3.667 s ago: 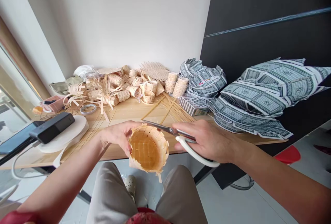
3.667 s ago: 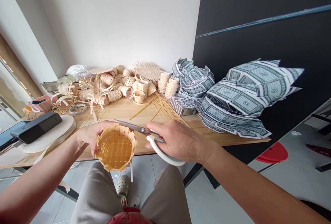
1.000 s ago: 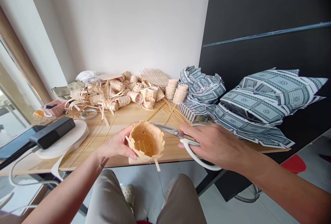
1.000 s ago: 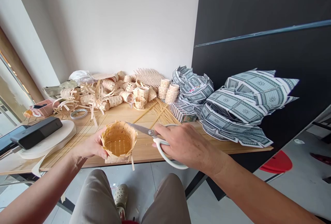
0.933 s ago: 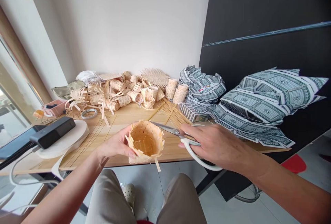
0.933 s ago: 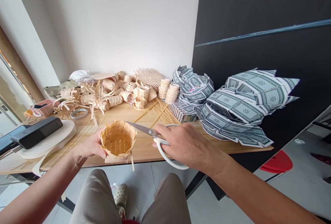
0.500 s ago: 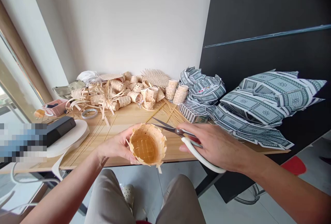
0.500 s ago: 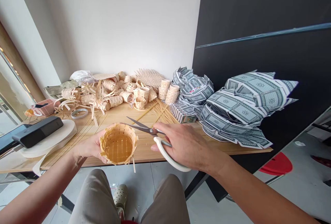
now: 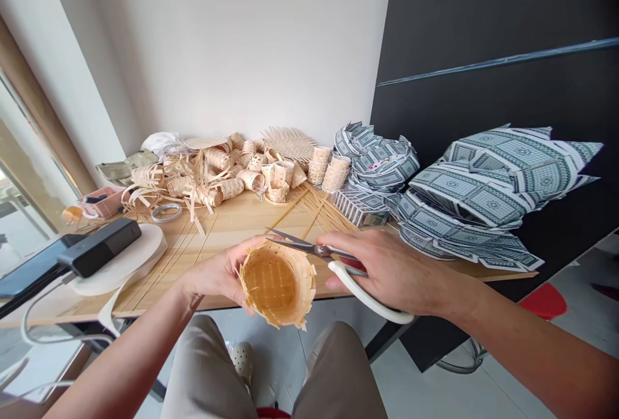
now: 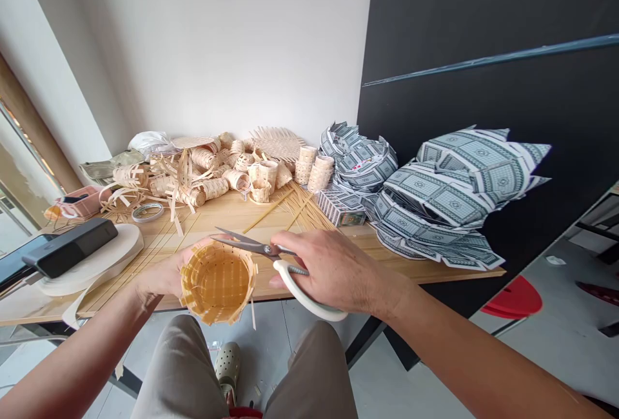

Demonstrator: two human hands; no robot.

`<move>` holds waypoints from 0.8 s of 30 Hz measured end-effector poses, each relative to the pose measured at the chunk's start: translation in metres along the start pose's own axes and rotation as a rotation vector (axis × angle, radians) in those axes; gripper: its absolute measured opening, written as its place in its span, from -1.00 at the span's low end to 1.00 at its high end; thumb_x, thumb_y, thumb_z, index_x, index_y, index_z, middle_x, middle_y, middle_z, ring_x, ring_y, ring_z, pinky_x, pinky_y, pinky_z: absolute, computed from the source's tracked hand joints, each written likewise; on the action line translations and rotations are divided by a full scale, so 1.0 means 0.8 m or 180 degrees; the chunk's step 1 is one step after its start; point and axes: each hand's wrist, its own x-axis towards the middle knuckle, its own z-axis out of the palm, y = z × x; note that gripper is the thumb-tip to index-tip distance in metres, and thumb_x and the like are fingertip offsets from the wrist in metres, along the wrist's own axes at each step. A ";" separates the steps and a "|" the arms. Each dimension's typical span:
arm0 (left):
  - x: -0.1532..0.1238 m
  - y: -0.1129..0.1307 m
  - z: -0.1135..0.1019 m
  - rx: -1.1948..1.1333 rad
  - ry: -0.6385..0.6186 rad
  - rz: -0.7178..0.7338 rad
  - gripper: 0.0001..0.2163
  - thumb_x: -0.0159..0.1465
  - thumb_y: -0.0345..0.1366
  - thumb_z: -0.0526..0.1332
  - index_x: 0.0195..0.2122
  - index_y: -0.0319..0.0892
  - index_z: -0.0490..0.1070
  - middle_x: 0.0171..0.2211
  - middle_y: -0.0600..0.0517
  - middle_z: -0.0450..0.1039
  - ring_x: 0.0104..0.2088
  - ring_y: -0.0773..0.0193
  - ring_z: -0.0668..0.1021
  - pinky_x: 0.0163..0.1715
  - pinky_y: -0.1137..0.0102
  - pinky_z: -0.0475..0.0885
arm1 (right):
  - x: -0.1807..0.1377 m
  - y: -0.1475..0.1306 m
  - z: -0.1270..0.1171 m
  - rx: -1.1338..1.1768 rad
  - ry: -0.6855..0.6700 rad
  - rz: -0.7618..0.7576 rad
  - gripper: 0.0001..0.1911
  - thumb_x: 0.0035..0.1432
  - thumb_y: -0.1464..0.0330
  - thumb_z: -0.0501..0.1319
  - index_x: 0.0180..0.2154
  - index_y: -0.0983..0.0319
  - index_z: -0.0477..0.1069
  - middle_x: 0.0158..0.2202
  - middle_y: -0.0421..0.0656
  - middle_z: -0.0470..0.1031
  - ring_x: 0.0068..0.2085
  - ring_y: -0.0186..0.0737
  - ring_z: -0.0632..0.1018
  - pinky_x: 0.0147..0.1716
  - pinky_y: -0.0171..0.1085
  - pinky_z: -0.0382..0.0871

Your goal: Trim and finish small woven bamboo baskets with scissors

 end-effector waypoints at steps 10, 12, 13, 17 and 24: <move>-0.003 0.002 -0.008 0.0124 -0.0153 -0.0233 -0.22 -0.16 -0.19 0.45 0.13 -0.12 0.22 0.06 -0.15 0.31 0.01 0.01 0.40 -0.06 0.26 0.33 | -0.003 0.006 0.005 0.0050 -0.0015 -0.0335 -0.81 0.10 0.22 0.19 -0.31 0.20 0.32 -0.64 -0.31 0.33 -0.61 -0.33 0.30 -0.56 -0.36 0.07; -0.002 0.001 -0.012 0.0149 -0.0274 -0.0311 -0.16 -0.19 -0.15 0.46 0.15 -0.12 0.18 0.04 -0.15 0.32 0.00 0.02 0.41 -0.08 0.27 0.35 | -0.003 0.007 0.008 0.0091 -0.0017 -0.0364 -0.82 0.12 0.22 0.17 -0.31 0.20 0.31 -0.64 -0.30 0.33 -0.61 -0.33 0.31 -0.57 -0.36 0.07; -0.002 0.000 -0.014 0.0171 -0.0332 -0.0345 -0.14 -0.20 -0.14 0.46 0.16 -0.13 0.17 0.04 -0.14 0.33 -0.01 0.03 0.41 -0.08 0.28 0.35 | -0.004 0.007 0.008 0.0098 -0.0022 -0.0373 -0.81 0.13 0.21 0.15 -0.31 0.20 0.31 -0.63 -0.29 0.34 -0.61 -0.33 0.31 -0.57 -0.36 0.07; -0.002 -0.002 -0.020 0.0195 -0.0411 -0.0359 -0.10 -0.20 -0.18 0.46 0.19 -0.12 0.12 0.07 -0.13 0.30 0.03 0.03 0.39 -0.04 0.28 0.32 | -0.004 0.009 0.008 0.0018 -0.0005 -0.0379 -0.81 0.14 0.21 0.14 -0.27 0.19 0.31 -0.57 -0.26 0.39 -0.57 -0.32 0.36 -0.54 -0.36 0.12; 0.000 -0.001 -0.017 0.0143 -0.0411 -0.0317 -0.15 -0.19 -0.21 0.46 0.16 -0.12 0.17 0.10 -0.14 0.29 0.09 -0.03 0.34 0.05 0.18 0.22 | -0.004 0.009 0.006 -0.0226 0.0151 -0.0277 -0.75 0.05 0.26 0.25 -0.23 0.19 0.32 -0.40 -0.21 0.46 -0.43 -0.23 0.47 -0.47 -0.33 0.18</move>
